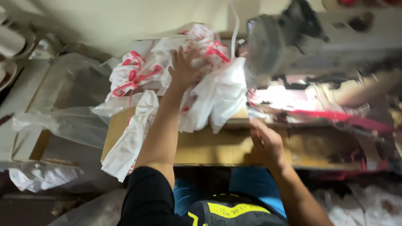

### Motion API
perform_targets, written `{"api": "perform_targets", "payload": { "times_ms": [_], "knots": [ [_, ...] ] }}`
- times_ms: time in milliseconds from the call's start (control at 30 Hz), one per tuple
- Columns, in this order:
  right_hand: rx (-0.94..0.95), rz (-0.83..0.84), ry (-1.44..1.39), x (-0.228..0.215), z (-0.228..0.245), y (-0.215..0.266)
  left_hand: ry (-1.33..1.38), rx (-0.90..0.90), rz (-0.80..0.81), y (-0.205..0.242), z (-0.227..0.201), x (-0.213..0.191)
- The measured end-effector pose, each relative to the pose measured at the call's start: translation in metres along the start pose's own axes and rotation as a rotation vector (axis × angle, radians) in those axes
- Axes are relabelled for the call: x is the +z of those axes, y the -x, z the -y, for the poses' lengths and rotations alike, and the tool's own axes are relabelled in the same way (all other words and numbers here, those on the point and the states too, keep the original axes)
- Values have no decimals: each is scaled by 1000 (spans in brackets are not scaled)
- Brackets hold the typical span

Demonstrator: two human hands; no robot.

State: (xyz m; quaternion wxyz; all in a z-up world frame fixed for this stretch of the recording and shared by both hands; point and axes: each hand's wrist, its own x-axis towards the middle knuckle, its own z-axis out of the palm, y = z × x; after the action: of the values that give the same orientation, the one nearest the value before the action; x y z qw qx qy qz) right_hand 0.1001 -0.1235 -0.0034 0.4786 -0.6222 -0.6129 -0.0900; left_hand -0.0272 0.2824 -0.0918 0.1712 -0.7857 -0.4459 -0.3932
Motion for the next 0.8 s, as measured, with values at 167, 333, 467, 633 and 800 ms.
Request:
{"api": "perform_targets", "payload": {
  "times_ms": [167,333,467,633,800],
  "knots": [
    [43,116,39,21,-33,65,279,-215,841,-9,3,-68],
    [13,120,1,33,-31,64,505,-406,657,-54,32,-106],
    [-80,162,175,39,-41,70,57,-367,590,-84,51,-95],
    [-107,151,155,42,-39,62,202,34,130,-104,-3,-50],
    [-35,83,55,42,-41,63,750,75,901,-111,-86,70]
  ]
}}
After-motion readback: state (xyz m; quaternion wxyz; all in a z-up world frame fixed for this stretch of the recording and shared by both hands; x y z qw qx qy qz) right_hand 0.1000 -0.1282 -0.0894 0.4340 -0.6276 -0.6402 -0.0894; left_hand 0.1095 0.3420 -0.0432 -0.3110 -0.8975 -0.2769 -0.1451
